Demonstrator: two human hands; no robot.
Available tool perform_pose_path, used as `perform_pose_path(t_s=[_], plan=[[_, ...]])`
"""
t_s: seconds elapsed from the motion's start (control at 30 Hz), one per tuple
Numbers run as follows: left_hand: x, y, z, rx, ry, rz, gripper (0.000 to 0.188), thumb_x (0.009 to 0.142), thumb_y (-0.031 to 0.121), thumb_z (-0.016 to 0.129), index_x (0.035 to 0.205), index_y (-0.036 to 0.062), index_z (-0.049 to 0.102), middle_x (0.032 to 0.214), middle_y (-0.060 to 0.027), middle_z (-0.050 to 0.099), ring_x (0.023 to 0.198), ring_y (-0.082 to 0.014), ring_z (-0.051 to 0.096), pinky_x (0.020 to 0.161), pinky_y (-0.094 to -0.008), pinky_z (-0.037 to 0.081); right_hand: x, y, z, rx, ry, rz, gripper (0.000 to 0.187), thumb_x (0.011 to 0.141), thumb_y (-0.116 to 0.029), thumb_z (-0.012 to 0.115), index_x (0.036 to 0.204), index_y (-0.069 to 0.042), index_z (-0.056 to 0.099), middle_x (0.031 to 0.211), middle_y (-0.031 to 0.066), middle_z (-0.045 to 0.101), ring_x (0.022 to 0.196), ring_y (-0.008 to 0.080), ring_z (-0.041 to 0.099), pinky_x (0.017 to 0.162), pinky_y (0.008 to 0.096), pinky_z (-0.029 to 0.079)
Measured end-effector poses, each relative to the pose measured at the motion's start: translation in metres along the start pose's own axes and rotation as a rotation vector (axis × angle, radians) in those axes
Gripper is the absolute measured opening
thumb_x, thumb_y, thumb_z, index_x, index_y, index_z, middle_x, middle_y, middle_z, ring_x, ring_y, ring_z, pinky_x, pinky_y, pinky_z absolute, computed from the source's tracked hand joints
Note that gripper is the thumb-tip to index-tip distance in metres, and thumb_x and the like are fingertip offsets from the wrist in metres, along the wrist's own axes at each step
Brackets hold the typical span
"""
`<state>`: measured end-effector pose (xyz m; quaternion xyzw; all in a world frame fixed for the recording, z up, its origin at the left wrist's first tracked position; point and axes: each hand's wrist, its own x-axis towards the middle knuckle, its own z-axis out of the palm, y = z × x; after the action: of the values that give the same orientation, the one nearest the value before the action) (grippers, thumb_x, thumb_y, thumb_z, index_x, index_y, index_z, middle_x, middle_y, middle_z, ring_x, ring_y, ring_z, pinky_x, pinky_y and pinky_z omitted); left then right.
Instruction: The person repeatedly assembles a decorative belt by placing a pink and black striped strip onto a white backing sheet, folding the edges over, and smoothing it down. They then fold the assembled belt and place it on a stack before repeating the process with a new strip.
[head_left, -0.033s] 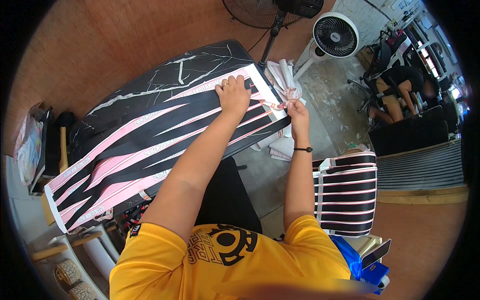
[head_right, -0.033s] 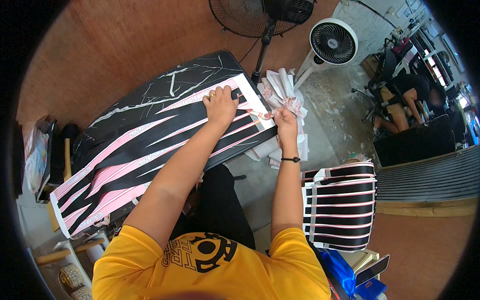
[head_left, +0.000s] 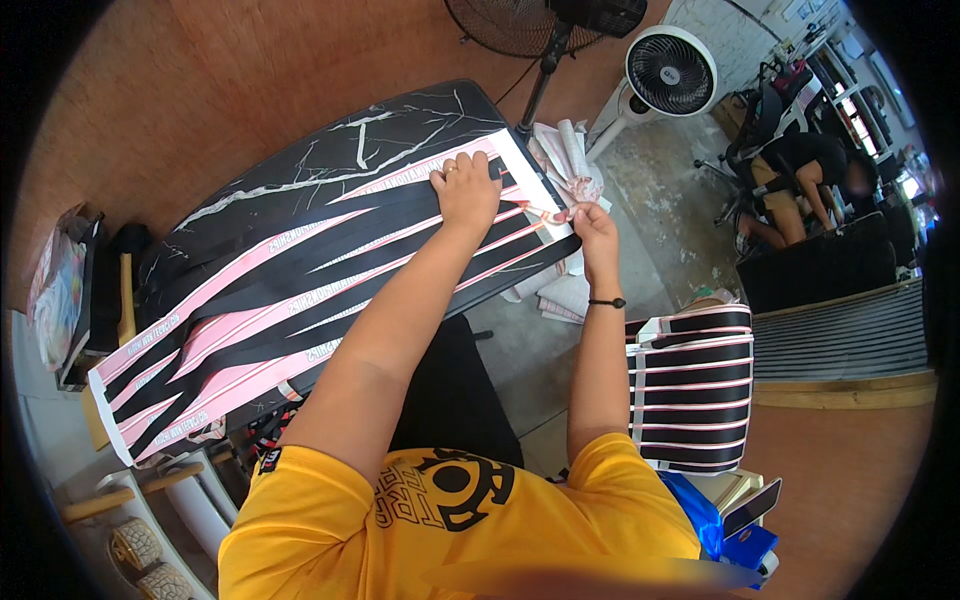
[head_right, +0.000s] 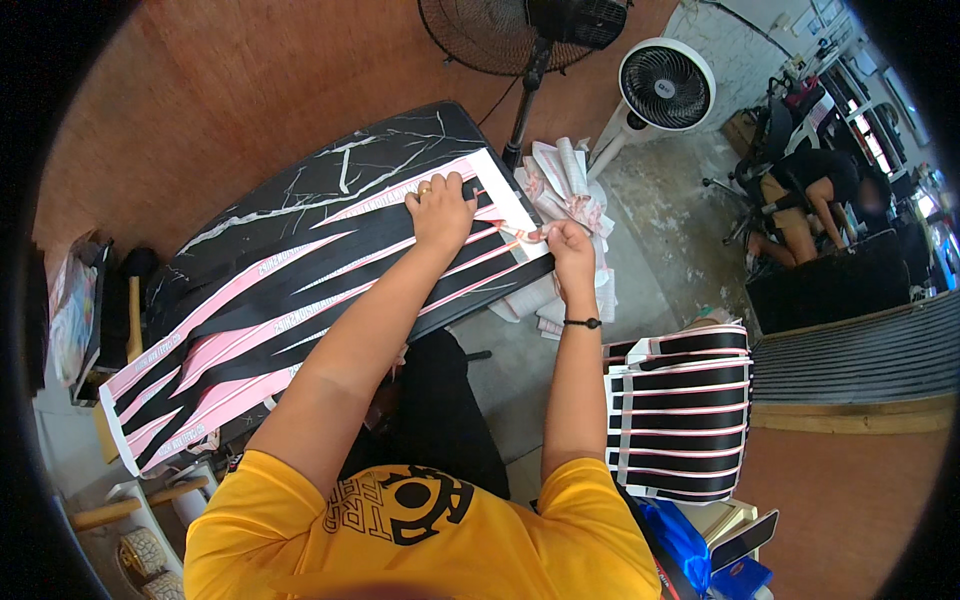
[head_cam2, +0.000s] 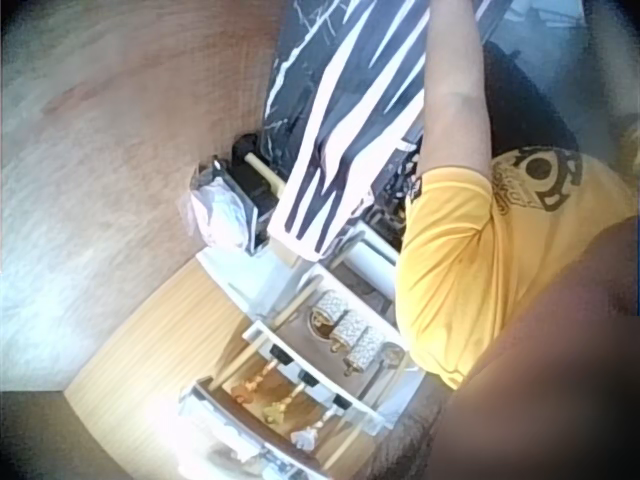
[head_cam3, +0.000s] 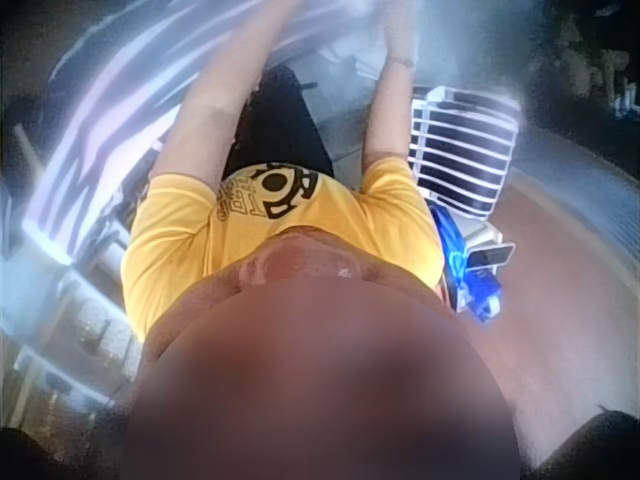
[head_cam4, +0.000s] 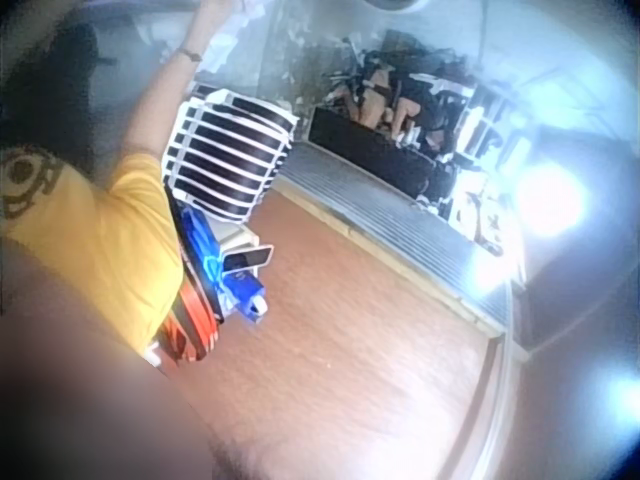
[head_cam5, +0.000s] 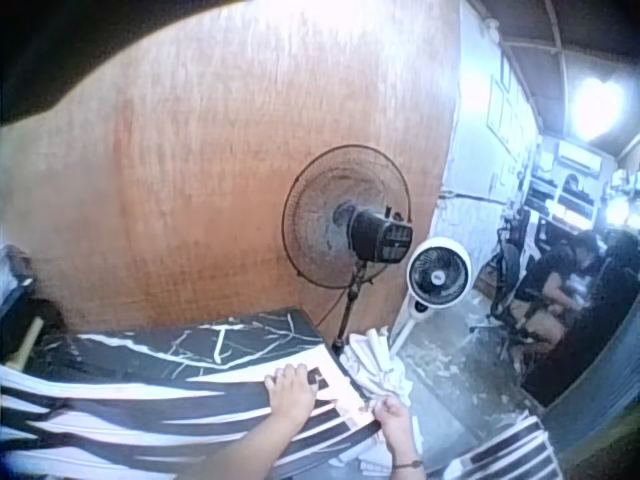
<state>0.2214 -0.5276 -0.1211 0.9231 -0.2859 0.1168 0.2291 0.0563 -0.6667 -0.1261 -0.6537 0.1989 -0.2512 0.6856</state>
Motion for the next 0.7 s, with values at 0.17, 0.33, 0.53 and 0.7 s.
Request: perform_pose_path(t_s=[0.17,0.33,0.53,0.7], plan=[[0.008,0.000,-0.001,0.011,-0.010,-0.008,0.037,0.083,0.031,0.072,0.112,0.0097,0.062,0.111,-0.0113,0.060,0.111,-0.0298,0.055,0.098,-0.0505,0.034,-0.006,-0.002,-0.001,0.041,0.028,-0.006,0.016,0.101,-0.010,0.052,0.097,-0.001,0.065,0.094,0.0064,0.073,0.081,0.0092,0.057,0.079,0.0231,0.040],[0.008,-0.002,-0.001,-0.007,-0.012,0.004,0.035,0.086,0.031,0.069,0.110,0.0081,0.061,0.109,-0.0126,0.060,0.110,-0.0314,0.056,0.098,-0.0546,0.034,0.003,0.002,0.000,0.010,0.023,0.004,0.017,0.102,-0.009,0.051,0.106,0.002,0.062,0.098,0.0090,0.072,0.087,0.0121,0.062,0.085,0.0257,0.047],[0.007,-0.001,-0.004,-0.044,-0.031,-0.017,0.035,0.090,0.032,0.061,0.113,0.0064,0.060,0.111,-0.0139,0.060,0.112,-0.0326,0.055,0.100,-0.0556,0.032,0.006,0.027,0.021,-0.418,0.156,-0.166,0.028,0.097,-0.010,0.061,0.123,0.000,0.059,0.105,0.0021,0.068,0.086,0.0071,0.053,0.077,0.0235,0.045],[0.007,0.003,-0.012,-0.101,-0.064,-0.020,0.051,0.093,0.044,0.055,0.132,0.0102,0.053,0.122,-0.0147,0.056,0.120,-0.0341,0.051,0.103,-0.0582,0.028,0.001,0.030,0.026,-0.718,0.217,-0.320,0.041,0.080,-0.012,0.075,0.119,-0.005,0.064,0.110,0.0108,0.069,0.081,0.0206,0.056,0.074,0.0334,0.049]])
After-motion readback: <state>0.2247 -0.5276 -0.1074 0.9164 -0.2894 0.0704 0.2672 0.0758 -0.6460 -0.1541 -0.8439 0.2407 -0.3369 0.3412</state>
